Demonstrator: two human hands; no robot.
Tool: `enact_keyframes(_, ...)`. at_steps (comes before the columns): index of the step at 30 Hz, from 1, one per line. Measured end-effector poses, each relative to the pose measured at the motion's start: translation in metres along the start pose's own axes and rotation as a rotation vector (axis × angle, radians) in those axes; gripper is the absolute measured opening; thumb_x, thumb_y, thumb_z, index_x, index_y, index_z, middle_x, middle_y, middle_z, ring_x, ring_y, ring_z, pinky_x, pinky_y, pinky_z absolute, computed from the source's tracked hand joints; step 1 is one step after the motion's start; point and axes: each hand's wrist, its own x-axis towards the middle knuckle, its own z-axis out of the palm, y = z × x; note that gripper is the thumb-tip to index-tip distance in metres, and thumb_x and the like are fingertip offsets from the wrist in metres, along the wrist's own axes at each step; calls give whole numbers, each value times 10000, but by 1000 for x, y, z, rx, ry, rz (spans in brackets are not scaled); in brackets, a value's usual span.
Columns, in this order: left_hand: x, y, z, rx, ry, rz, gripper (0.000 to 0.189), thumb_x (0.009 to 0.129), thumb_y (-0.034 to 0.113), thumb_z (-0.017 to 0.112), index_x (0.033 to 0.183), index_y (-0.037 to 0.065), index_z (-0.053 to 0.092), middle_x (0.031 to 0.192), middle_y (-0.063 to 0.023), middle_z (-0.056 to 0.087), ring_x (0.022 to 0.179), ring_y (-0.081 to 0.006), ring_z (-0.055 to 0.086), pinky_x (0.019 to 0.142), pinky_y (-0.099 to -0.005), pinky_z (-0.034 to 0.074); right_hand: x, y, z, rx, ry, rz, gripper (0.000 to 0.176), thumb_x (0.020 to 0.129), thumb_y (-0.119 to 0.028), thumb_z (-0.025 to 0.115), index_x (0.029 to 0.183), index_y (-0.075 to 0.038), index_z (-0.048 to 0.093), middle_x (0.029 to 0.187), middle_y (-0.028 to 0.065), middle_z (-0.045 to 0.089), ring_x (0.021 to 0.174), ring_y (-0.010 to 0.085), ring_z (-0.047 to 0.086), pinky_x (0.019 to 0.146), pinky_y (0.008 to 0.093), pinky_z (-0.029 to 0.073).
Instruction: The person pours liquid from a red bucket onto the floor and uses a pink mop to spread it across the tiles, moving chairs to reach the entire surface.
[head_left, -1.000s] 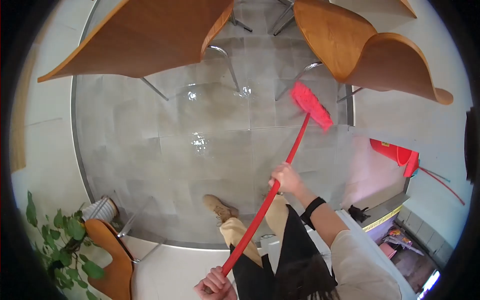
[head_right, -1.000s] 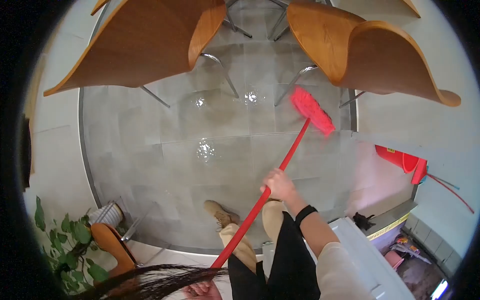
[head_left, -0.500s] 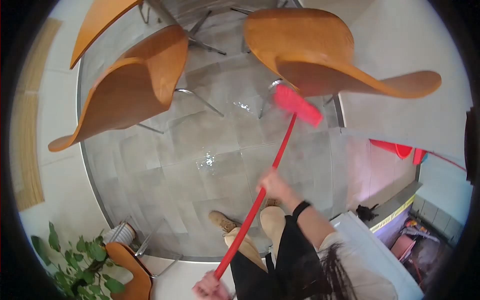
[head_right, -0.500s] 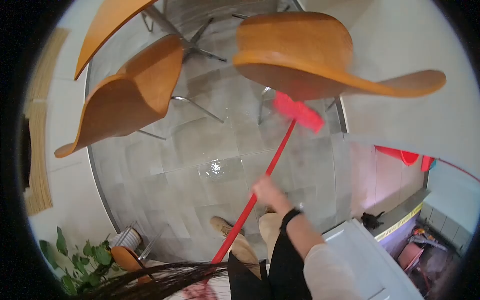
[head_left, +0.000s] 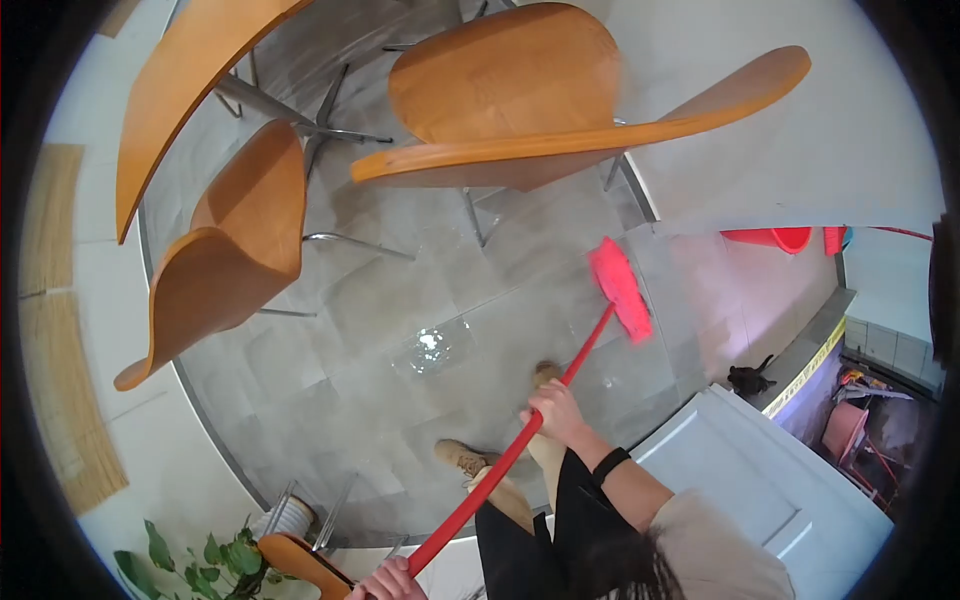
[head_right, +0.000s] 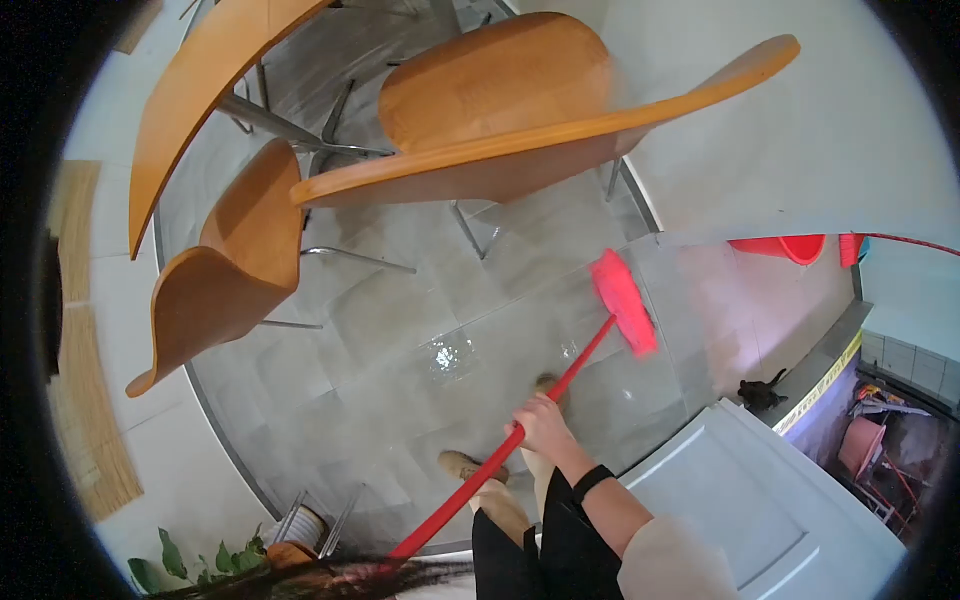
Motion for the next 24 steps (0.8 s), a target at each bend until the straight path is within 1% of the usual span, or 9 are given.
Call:
enact_keyframes(3, -5, -6, 8, -102, 77, 66, 467, 912, 265, 450, 515, 175, 224, 517, 5, 243, 628, -151, 327, 876, -364, 319, 52, 4, -8, -31, 51, -127, 215, 682, -245, 696, 606, -68, 602, 652, 121, 593, 728, 307, 600, 784, 404, 473)
enact_keyframes(6, -6, -53, -21, 72, 183, 131, 454, 903, 226, 442, 520, 176, 204, 527, 11, 225, 618, -148, 317, 875, -338, 323, 125, 35, -22, -60, -59, -144, 252, 733, -305, 686, 659, -65, 660, 753, 119, 662, 832, 308, 626, 865, 425, 469)
enact_keyframes(7, 13, -52, 37, -25, 177, 81, 444, 891, 203, 441, 525, 173, 190, 534, 12, 213, 605, -145, 315, 870, -317, 337, 148, 40, -38, -12, -54, -145, 255, 734, -305, 684, 666, -60, 661, 765, 121, 664, 837, 312, 626, 868, 430, 469)
enact_keyframes(11, 29, -32, 73, 38, 102, 148, 459, 867, 201, 452, 508, 175, 168, 493, -1, 217, 556, -146, 310, 879, -315, 360, 149, 34, -39, 102, 164, -123, 218, 691, -250, 680, 608, -64, 602, 710, 128, 614, 800, 319, 608, 826, 431, 474)
enact_keyframes(13, 71, 35, 31, 695, -686, 107, 462, 863, 208, 450, 503, 176, 163, 478, -5, 216, 541, -152, 304, 892, -320, 360, 120, 19, -29, 88, 306, -50, 224, 676, -244, 684, 595, -59, 587, 709, 127, 611, 797, 318, 607, 806, 434, 477)
enact_keyframes(15, 39, 17, 91, 57, 9, 23, 455, 859, 217, 446, 498, 173, 173, 466, -7, 216, 536, -161, 308, 912, -346, 359, 89, 8, -34, 112, 311, 34, 236, 672, -245, 685, 584, -57, 574, 704, 126, 607, 785, 315, 608, 789, 437, 477)
enact_keyframes(18, 31, 23, 94, 109, -16, 3, 449, 863, 219, 442, 499, 173, 183, 468, -6, 226, 545, -164, 313, 908, -360, 354, 63, 3, -46, 153, 165, 92, 246, 690, -248, 679, 581, -59, 565, 692, 126, 599, 757, 313, 609, 781, 438, 475)
enact_keyframes(22, 12, 23, 84, 8, -5, 44, 448, 859, 191, 476, 489, 178, 223, 475, 7, 250, 531, -153, 300, 801, -315, 347, 68, -6, -51, 139, 14, -39, 251, 715, -256, 678, 596, -55, 586, 679, 133, 595, 728, 307, 610, 780, 436, 474)
enact_keyframes(24, 5, 22, 71, -73, 40, 165, 439, 819, 154, 509, 484, 196, 229, 463, 29, 258, 516, -131, 304, 702, -287, 345, 90, -18, -46, 126, -102, -64, 257, 740, -284, 680, 636, -54, 635, 700, 141, 615, 782, 310, 615, 813, 422, 474)
